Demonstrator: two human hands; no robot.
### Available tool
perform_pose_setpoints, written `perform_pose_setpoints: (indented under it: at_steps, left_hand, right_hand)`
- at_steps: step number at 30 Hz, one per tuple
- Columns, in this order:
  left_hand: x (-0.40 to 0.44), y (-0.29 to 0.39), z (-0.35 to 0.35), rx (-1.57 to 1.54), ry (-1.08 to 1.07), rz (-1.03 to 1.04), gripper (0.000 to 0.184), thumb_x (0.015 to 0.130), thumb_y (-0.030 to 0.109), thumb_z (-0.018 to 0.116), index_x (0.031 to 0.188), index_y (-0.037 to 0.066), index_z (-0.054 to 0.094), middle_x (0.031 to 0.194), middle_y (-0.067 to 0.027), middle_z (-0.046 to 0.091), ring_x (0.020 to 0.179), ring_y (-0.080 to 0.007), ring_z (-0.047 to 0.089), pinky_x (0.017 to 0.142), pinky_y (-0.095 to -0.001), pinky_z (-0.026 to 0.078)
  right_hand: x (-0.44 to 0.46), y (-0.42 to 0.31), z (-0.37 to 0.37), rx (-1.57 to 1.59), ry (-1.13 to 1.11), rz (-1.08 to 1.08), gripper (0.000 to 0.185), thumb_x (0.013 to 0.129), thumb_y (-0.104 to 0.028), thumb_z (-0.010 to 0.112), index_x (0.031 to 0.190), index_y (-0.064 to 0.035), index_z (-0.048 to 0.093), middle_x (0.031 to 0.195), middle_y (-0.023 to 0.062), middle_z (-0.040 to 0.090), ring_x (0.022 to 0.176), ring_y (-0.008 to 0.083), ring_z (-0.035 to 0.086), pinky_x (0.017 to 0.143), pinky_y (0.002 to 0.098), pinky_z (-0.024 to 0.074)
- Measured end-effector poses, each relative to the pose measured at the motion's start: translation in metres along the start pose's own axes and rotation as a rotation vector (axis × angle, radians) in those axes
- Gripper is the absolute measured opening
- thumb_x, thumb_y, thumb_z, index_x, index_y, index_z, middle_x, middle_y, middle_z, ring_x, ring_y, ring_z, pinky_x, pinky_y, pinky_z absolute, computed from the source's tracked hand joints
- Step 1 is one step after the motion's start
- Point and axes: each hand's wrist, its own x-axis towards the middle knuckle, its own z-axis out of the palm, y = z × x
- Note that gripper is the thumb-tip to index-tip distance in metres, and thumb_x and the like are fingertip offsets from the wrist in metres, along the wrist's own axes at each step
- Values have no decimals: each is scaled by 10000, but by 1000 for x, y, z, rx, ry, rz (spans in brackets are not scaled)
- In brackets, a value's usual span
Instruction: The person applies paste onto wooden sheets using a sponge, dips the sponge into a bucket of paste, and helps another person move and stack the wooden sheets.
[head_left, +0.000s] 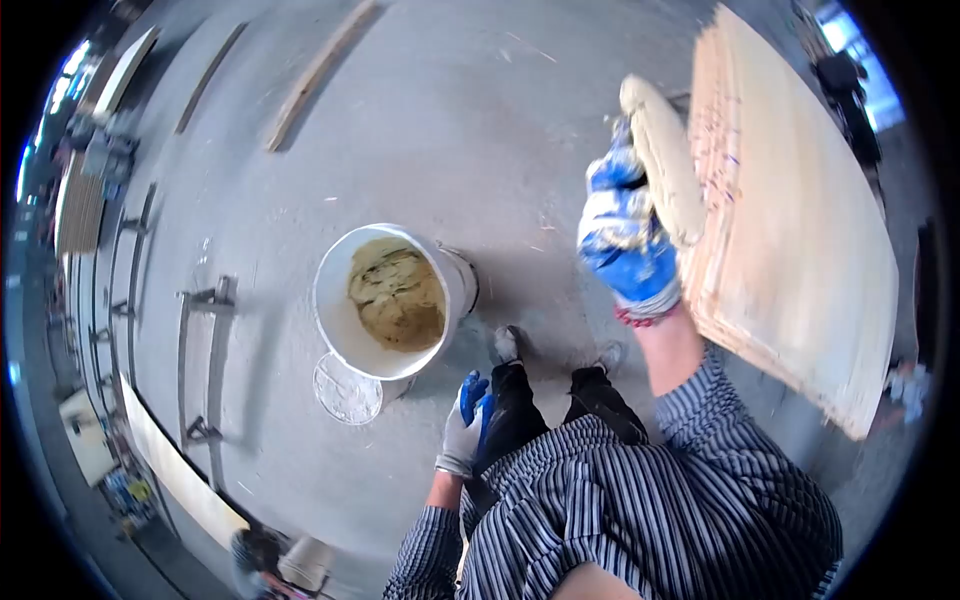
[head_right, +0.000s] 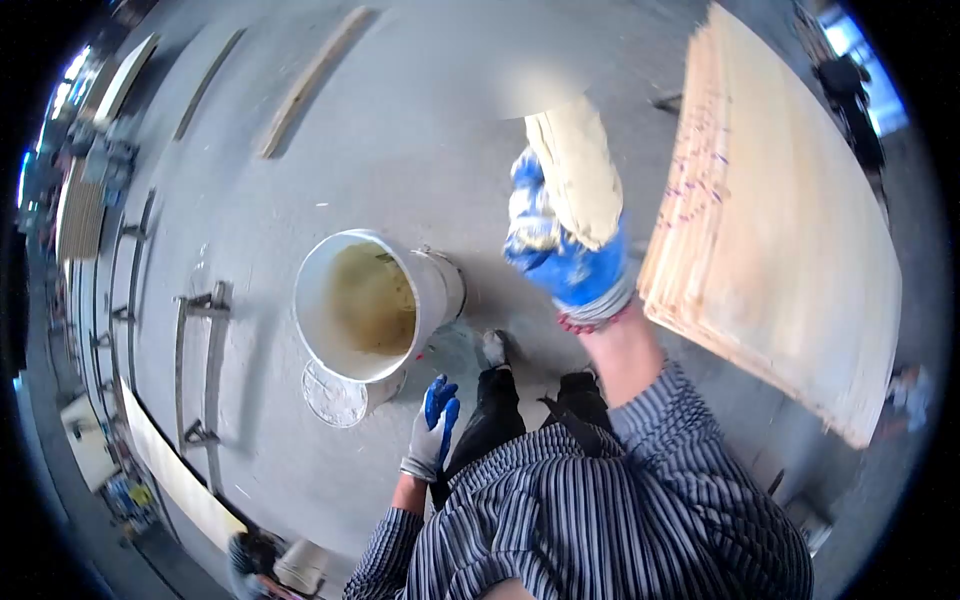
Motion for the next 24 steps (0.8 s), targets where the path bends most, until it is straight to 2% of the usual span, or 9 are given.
perform_pose_setpoints:
  at_steps: [1,3,5,9,10,13,14,21,24]
  left_hand:
    - [-6,-2,-7,-20,31,7,560,1010,113,563,1516,26,340,1388,-126,541,1263,-175,506,1049,-286,396]
    - [-19,0,-18,-61,104,-15,578,988,100,592,1503,3,349,1387,-178,540,1293,-232,516,1082,-326,397]
    - [-27,2,-23,-64,136,-5,582,987,111,597,1502,0,348,1385,-186,539,1293,-239,516,1073,-339,415]
    - [-24,10,-31,-55,165,10,585,985,115,600,1498,-12,349,1387,-191,537,1294,-241,517,1058,-343,432]
    - [-24,14,-29,-37,162,6,582,985,115,600,1495,-16,352,1389,-191,537,1293,-238,518,1053,-340,435]
    - [-4,17,-15,-35,68,7,568,986,105,591,1489,-25,361,1393,-185,536,1290,-232,520,1054,-333,429]
    - [6,25,-6,-26,13,7,558,985,94,585,1484,-29,368,1385,-178,544,1285,-227,523,1053,-331,426]
    - [36,85,86,1,-385,2,469,1017,87,533,1456,-28,415,1391,-118,547,1265,-189,524,1087,-296,390]
    - [46,132,153,307,-633,172,468,1019,84,531,1460,-22,415,1405,-121,538,1293,-210,510,1099,-311,382]
  right_hand:
    - [8,21,-25,152,-65,68,384,990,-256,529,1286,-15,573,1102,99,670,800,183,657,654,330,565]
    - [10,55,-112,-630,632,55,321,936,-44,618,1254,-21,588,982,57,703,842,136,668,732,302,567]
    - [20,98,-207,-1420,437,-73,288,933,-62,642,1217,-15,637,942,42,712,816,121,668,731,275,564]
    - [37,138,-209,-1530,659,314,307,940,4,618,1247,9,631,1173,100,694,1050,147,655,873,292,567]
    - [31,142,-280,-1640,305,32,393,922,-5,648,1310,-6,586,1262,103,655,1100,166,648,880,280,560]
    - [34,125,-175,-2310,106,594,629,780,-175,764,1344,-7,542,1259,193,607,1203,320,579,1026,379,456]
    - [16,110,-194,-2374,6,436,617,775,-218,746,1328,-25,555,1170,191,617,1107,359,598,966,413,479]
    - [-160,-13,-64,-2055,716,71,351,803,-242,740,1089,-45,692,898,144,713,859,272,695,780,390,534]
    - [-260,-41,19,-1159,1178,-265,150,878,-141,702,1007,-69,723,796,38,702,701,107,661,612,282,532]
